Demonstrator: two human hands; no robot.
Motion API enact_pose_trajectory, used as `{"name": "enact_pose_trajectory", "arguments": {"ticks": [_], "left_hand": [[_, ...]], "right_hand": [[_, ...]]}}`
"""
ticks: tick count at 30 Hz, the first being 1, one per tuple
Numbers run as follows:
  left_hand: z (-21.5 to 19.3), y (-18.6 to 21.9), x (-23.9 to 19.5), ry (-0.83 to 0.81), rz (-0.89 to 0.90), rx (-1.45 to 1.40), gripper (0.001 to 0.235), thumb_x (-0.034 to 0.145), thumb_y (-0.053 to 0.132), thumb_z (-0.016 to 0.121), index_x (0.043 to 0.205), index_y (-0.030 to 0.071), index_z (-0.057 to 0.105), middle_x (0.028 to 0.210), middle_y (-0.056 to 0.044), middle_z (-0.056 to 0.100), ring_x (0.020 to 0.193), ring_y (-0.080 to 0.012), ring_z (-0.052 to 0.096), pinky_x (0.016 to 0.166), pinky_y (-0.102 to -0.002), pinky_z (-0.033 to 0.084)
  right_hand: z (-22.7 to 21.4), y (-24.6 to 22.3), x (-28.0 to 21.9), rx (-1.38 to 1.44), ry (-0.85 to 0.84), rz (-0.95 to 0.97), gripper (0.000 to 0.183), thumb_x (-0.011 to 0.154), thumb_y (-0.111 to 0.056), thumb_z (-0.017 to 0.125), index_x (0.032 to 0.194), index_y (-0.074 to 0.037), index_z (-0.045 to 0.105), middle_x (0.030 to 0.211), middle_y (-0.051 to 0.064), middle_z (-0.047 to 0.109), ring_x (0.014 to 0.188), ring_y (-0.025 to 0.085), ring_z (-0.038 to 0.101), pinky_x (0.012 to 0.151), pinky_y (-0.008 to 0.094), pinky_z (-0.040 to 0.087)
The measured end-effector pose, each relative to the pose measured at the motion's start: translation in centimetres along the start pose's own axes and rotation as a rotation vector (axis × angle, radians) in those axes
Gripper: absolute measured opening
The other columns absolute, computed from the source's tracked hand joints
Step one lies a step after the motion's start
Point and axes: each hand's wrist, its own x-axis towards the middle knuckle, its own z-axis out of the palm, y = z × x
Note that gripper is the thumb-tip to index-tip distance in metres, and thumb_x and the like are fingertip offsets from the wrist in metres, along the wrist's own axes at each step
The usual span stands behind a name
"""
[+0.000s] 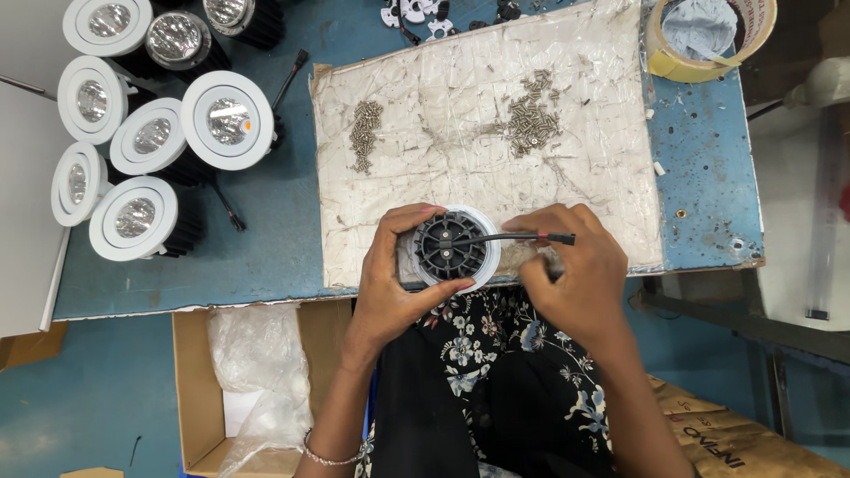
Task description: The person assembles LED light fixtures by placing components together and using a power screwdriver to secure them with screws.
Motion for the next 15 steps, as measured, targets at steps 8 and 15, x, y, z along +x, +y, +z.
{"name": "enact_pose_trajectory", "arguments": {"ticks": [8, 15], "left_hand": [[-0.4, -0.2, 0.0, -0.056, -0.006, -0.049, 0.079, 0.073, 0.015, 0.094, 0.139, 0.005, 0.053, 0.143, -0.013, 0.061, 0.139, -0.0264, 0.057, 0.120, -0.038, 0.047], [-0.7, 0.1, 0.2, -0.074, -0.009, -0.072, 0.076, 0.074, 0.013, 0.091, 0.140, 0.006, 0.054, 0.143, -0.012, 0.060, 0.138, -0.0268, 0.058, 0.120, -0.038, 0.046]], "right_hand": [[-1.0, -0.5, 0.5, -0.169, -0.211, -0.183, 0.083, 0.064, -0.059, 0.083, 0.137, -0.024, 0.066, 0.110, 0.002, 0.062, 0.102, 0.026, 0.055, 0.090, 0.044, 0.044], [-0.2, -0.5, 0.4, -0.195, -0.174, -0.140, 0.078, 0.062, -0.061, 0.081, 0.132, -0.029, 0.069, 0.106, 0.001, 0.063, 0.097, 0.024, 0.056, 0.084, 0.042, 0.045]]}}
